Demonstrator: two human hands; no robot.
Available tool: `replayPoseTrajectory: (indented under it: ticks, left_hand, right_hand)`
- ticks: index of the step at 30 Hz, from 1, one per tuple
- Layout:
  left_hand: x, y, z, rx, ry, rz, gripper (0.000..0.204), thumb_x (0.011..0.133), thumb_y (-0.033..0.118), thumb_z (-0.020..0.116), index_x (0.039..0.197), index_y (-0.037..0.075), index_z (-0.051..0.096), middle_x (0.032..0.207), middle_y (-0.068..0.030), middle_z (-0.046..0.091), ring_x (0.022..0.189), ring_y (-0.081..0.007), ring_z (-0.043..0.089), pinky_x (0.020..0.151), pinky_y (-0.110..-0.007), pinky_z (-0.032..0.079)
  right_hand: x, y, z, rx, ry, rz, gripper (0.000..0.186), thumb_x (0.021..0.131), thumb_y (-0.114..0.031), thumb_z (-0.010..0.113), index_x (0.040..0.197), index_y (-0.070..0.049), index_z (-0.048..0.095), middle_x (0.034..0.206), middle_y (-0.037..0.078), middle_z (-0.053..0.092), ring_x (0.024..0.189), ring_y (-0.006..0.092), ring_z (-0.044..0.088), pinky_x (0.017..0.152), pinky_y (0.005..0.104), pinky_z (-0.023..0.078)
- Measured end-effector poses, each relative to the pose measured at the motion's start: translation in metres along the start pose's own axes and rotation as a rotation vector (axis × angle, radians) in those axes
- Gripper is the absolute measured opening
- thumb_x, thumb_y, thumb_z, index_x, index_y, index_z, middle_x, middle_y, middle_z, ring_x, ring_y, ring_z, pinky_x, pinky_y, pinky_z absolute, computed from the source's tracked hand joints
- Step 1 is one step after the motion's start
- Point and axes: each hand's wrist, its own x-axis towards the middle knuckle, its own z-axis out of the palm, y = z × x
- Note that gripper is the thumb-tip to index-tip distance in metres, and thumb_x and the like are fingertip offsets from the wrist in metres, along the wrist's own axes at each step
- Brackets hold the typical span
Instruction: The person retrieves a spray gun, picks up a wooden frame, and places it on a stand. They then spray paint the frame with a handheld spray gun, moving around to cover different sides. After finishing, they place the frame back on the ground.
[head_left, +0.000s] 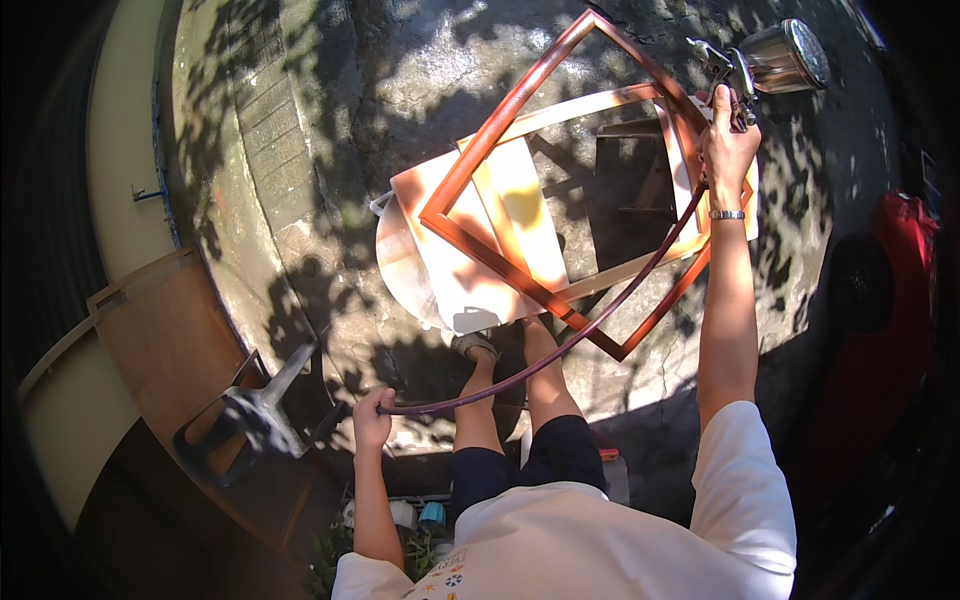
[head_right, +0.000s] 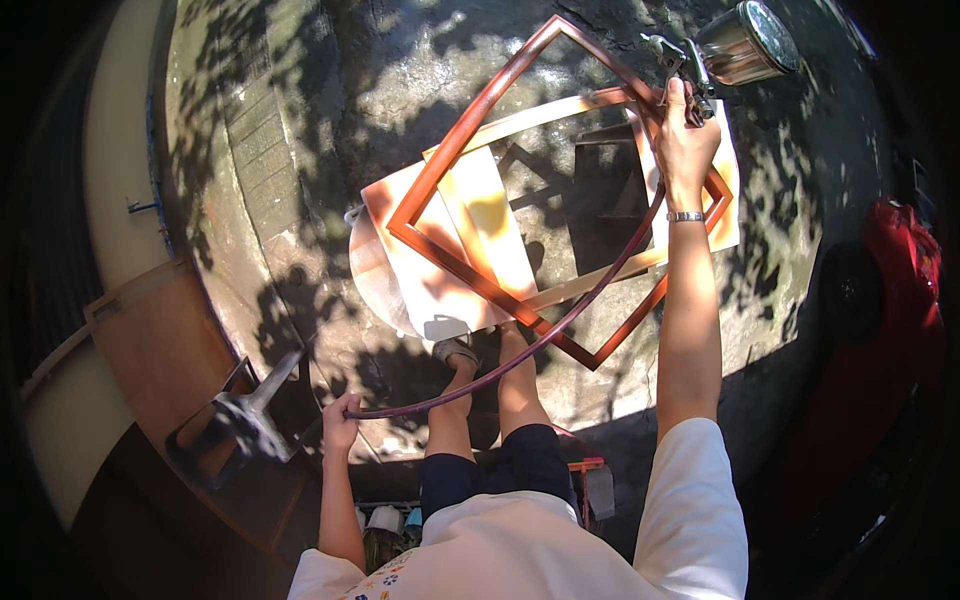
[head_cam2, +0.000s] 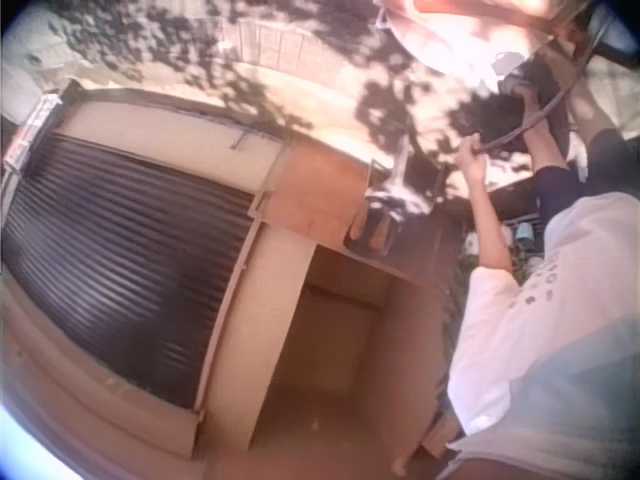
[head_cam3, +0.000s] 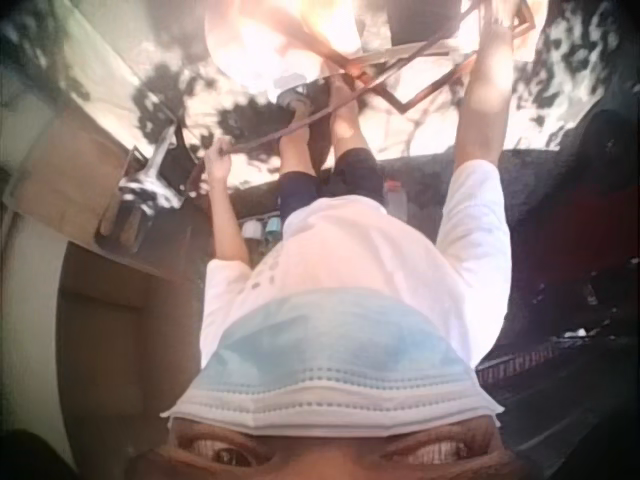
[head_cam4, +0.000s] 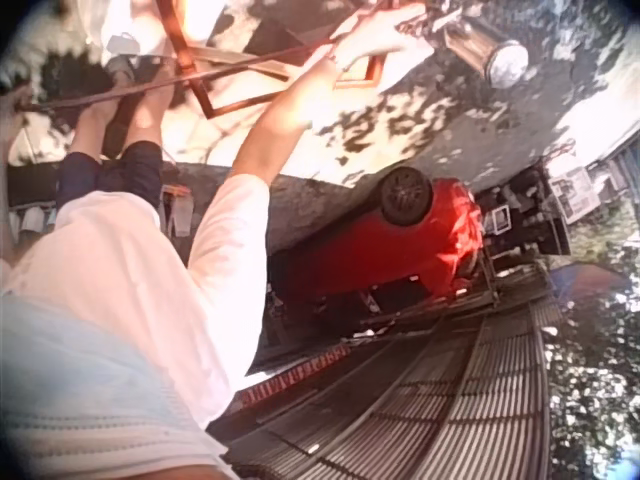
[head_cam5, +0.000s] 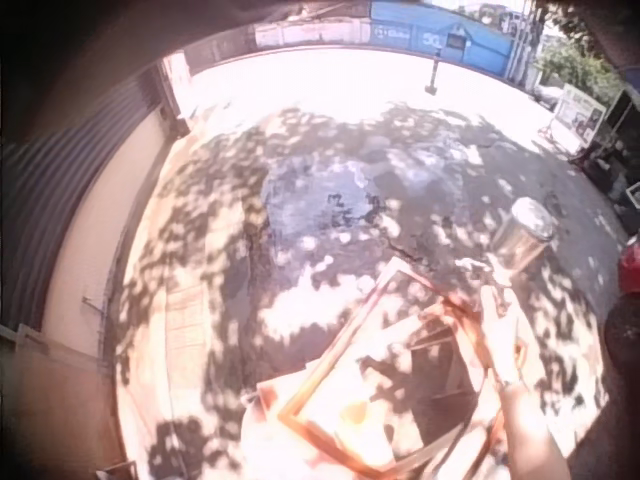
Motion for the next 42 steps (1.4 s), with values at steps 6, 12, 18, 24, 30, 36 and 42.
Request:
replayPoseTrajectory:
  ticks: [6, 12, 18, 24, 30, 36, 42]
  left_hand:
    - [-0.024, -0.095, 0.056, 0.186, -0.141, 0.291, 0.027, 0.086, 0.03, 0.073, 0.079, 0.004, 0.068, 0.098, -0.0172, 0.068, 0.109, -0.0369, 0.063, 0.091, -0.045, 0.05]
    - [-0.024, -0.116, 0.065, 0.547, -0.373, 0.26, 0.038, 0.078, 0.03, 0.081, 0.108, 0.01, 0.069, 0.134, -0.0145, 0.06, 0.125, -0.0329, 0.056, 0.104, -0.044, 0.047]
    - [-0.059, 0.048, 0.008, 0.17, -0.611, 0.326, 0.054, 0.086, 0.031, 0.076, 0.13, 0.005, 0.058, 0.134, -0.0141, 0.061, 0.121, -0.0254, 0.061, 0.103, -0.038, 0.047]
    - [-0.187, 0.209, 0.012, -1.011, -0.821, 0.663, 0.027, 0.099, 0.014, 0.062, 0.122, 0.0, 0.059, 0.112, -0.0073, 0.068, 0.107, -0.0169, 0.064, 0.098, -0.032, 0.049]
    - [-0.254, 0.198, 0.046, -1.343, -0.945, 0.472, 0.017, 0.095, 0.005, 0.066, 0.111, 0.001, 0.058, 0.098, -0.0045, 0.066, 0.093, -0.012, 0.063, 0.089, -0.029, 0.051]
    - [-0.292, 0.165, 0.06, -1.383, -1.142, 0.331, 0.015, 0.098, 0.017, 0.065, 0.101, 0.003, 0.061, 0.091, -0.0027, 0.065, 0.077, -0.0062, 0.059, 0.069, -0.021, 0.048]
    - [-0.314, 0.111, 0.062, -1.285, -1.373, 0.401, 0.033, 0.096, 0.033, 0.067, 0.108, 0.003, 0.059, 0.102, -0.0038, 0.063, 0.084, -0.0083, 0.059, 0.07, -0.022, 0.047]
  right_hand:
    - [-0.113, -0.124, -0.088, 0.262, -0.097, 0.414, 0.031, 0.102, -0.029, 0.059, 0.104, 0.0, 0.068, 0.08, 0.006, 0.07, 0.039, 0.0049, 0.045, 0.035, 0.0218, 0.033]
    - [-0.229, -0.224, -0.163, 0.371, -0.156, 0.376, 0.035, 0.103, -0.031, 0.057, 0.117, 0.0, 0.061, 0.09, 0.008, 0.068, 0.039, 0.0038, 0.042, 0.035, 0.02, 0.03]
    - [-0.302, -0.335, -0.22, 0.52, -0.137, 0.406, 0.041, 0.102, -0.035, 0.057, 0.119, 0.001, 0.06, 0.091, 0.005, 0.067, 0.043, 0.0036, 0.048, 0.037, 0.0195, 0.036]
    - [-0.354, -0.391, -0.25, 0.571, -0.075, 0.439, 0.04, 0.101, -0.035, 0.059, 0.121, -0.001, 0.057, 0.094, 0.007, 0.066, 0.047, 0.0054, 0.052, 0.039, 0.0186, 0.039]
    - [-0.398, -0.407, -0.272, 0.535, -0.049, 0.337, 0.037, 0.103, -0.03, 0.057, 0.121, 0.002, 0.057, 0.092, 0.008, 0.067, 0.045, 0.0016, 0.045, 0.039, 0.0185, 0.032]
    - [-0.448, -0.41, -0.298, 0.529, 0.03, 0.329, 0.035, 0.103, -0.028, 0.057, 0.119, 0.003, 0.058, 0.091, 0.008, 0.067, 0.045, 0.0014, 0.045, 0.04, 0.0178, 0.033]
    - [-0.504, -0.431, -0.318, 0.582, 0.086, 0.27, 0.034, 0.101, -0.027, 0.061, 0.118, 0.003, 0.061, 0.09, 0.007, 0.07, 0.047, 0.0015, 0.048, 0.04, 0.0181, 0.035]
